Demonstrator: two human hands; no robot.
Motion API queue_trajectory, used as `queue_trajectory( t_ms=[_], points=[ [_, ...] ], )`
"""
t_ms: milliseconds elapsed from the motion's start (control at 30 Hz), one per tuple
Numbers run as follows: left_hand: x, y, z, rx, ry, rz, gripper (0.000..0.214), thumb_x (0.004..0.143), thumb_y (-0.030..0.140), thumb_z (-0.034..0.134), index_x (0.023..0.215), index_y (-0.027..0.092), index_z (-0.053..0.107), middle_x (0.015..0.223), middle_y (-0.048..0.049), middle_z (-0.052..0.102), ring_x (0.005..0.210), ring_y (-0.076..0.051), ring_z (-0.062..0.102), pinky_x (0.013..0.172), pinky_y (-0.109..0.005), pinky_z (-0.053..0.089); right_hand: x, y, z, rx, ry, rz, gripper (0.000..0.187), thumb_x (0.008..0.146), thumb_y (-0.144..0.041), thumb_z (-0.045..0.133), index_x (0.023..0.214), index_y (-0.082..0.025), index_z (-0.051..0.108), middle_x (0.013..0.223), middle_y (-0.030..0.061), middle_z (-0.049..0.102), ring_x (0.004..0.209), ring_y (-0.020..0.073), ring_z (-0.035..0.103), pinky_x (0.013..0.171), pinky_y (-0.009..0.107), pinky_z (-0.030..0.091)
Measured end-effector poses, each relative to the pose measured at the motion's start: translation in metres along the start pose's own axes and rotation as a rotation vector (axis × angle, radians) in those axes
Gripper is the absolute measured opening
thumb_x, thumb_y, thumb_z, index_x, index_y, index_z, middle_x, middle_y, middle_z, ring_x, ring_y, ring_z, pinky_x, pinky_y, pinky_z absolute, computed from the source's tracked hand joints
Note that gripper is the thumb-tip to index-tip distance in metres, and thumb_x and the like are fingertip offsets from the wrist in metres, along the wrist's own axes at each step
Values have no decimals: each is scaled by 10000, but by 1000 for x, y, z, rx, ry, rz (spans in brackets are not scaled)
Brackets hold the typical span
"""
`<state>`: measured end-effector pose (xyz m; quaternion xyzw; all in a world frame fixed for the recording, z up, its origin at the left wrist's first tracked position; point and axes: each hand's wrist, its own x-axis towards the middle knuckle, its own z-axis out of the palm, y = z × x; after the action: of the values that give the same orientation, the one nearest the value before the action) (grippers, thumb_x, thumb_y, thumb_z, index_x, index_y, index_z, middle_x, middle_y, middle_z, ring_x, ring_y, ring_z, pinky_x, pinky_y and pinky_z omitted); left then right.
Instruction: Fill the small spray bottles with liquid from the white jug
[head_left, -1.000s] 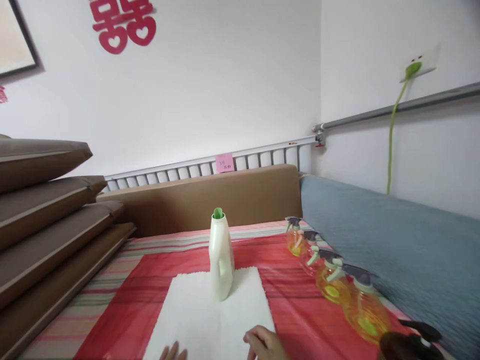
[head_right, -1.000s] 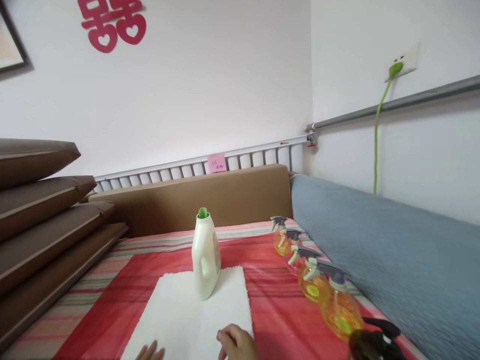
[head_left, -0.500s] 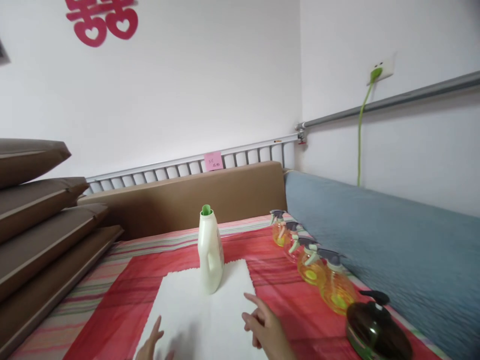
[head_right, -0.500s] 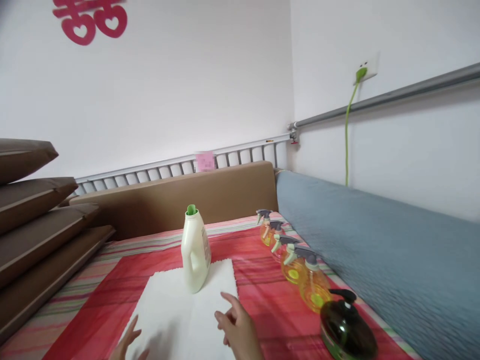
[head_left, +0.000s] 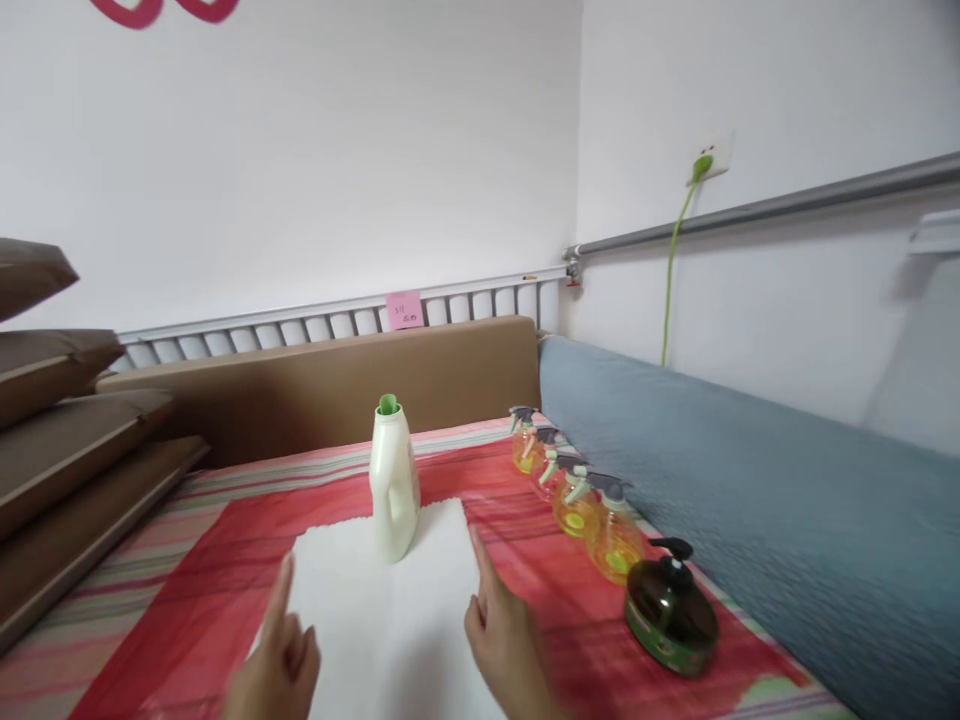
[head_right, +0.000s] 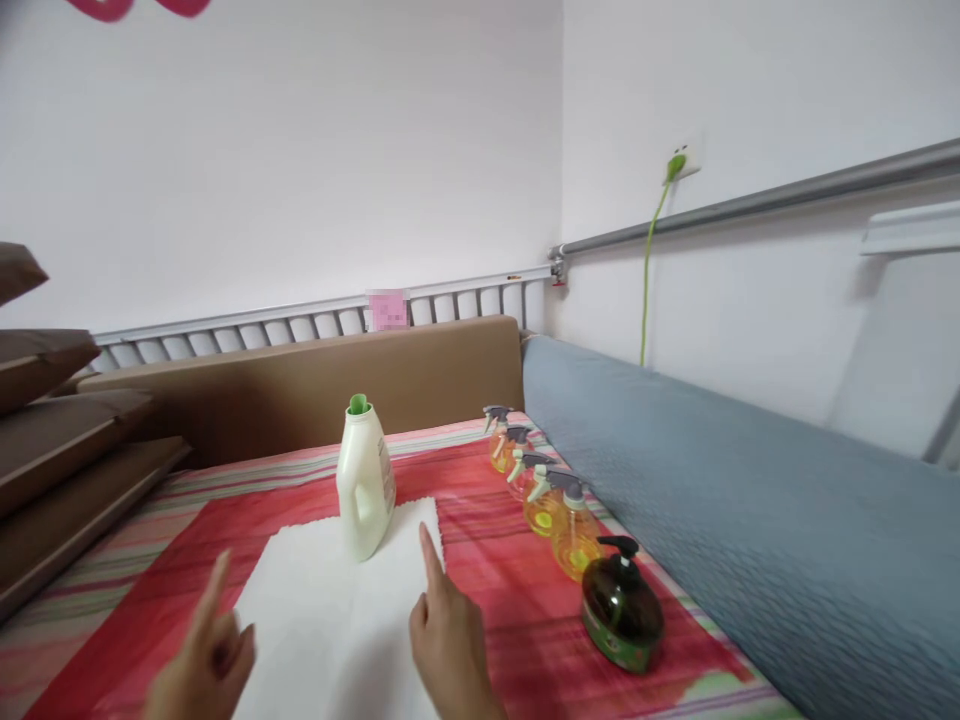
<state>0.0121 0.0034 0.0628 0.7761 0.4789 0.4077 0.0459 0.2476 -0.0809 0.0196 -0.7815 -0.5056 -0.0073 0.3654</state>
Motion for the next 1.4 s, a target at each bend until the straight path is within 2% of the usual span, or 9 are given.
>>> queue_trajectory(
  t_ms=[67,133,333,467,600,900,1167,1300,1400],
  points=[
    [5,-4,9,82,-190,-77,703,764,82,363,1415,111,99,456,118,256,366,-98,369,435,-181,271,4,3,4,-127,-104,126,722,720,-21,407,1400,-213,258,581,18,621,546,190,594,496,247,350],
    [7,-3,12,108,-258,-107,731,743,41,339,1418,126,70,456,119,257,368,-96,375,452,-181,263,6,3,6,-161,-126,134,736,719,-24,406,1410,-201,223,598,25,635,552,196,599,486,248,327],
    [8,15,0,96,-219,-115,721,779,110,373,1421,132,46,499,109,285,404,-97,375,467,-187,262,3,-2,-1,-24,-47,1,652,824,-130,350,1426,-142,98,579,-22,557,529,172,550,514,255,334],
    [11,15,5,137,-313,-193,784,710,17,361,1421,118,46,483,107,287,402,-96,361,459,-194,223,4,0,-2,-81,-106,118,694,785,-69,356,1423,-107,86,502,-50,483,486,174,523,478,255,285],
    [11,11,13,78,-258,-139,723,777,76,344,1423,157,30,512,107,243,409,-93,343,475,-188,246,2,2,-1,-21,-63,48,664,821,-106,348,1424,-127,70,577,-24,552,533,174,553,508,254,315],
    [11,-9,35,54,-270,-162,747,740,57,326,1419,105,17,504,108,212,404,-103,333,471,-204,250,9,13,10,-54,-56,114,732,780,-58,342,1428,-133,9,522,-39,534,491,177,547,475,263,257],
    [10,-2,36,23,-290,-188,781,718,40,341,1421,116,9,513,106,197,414,-105,321,460,-206,232,9,17,10,-47,-81,147,758,771,-57,354,1428,-141,-14,510,-40,521,492,178,547,459,261,229],
    [8,2,36,10,-314,-181,766,734,61,355,1423,128,27,500,109,233,420,-109,353,474,-203,264,10,18,11,-54,-96,158,751,773,-59,352,1430,-136,-2,523,-27,537,498,184,551,463,263,224],
    [13,8,39,-34,-354,-125,726,776,154,387,1422,158,55,537,95,364,471,-118,436,519,-212,333,11,17,10,-54,-118,171,737,778,-54,344,1429,-117,4,550,-14,550,518,188,557,471,265,226]
  ],
)
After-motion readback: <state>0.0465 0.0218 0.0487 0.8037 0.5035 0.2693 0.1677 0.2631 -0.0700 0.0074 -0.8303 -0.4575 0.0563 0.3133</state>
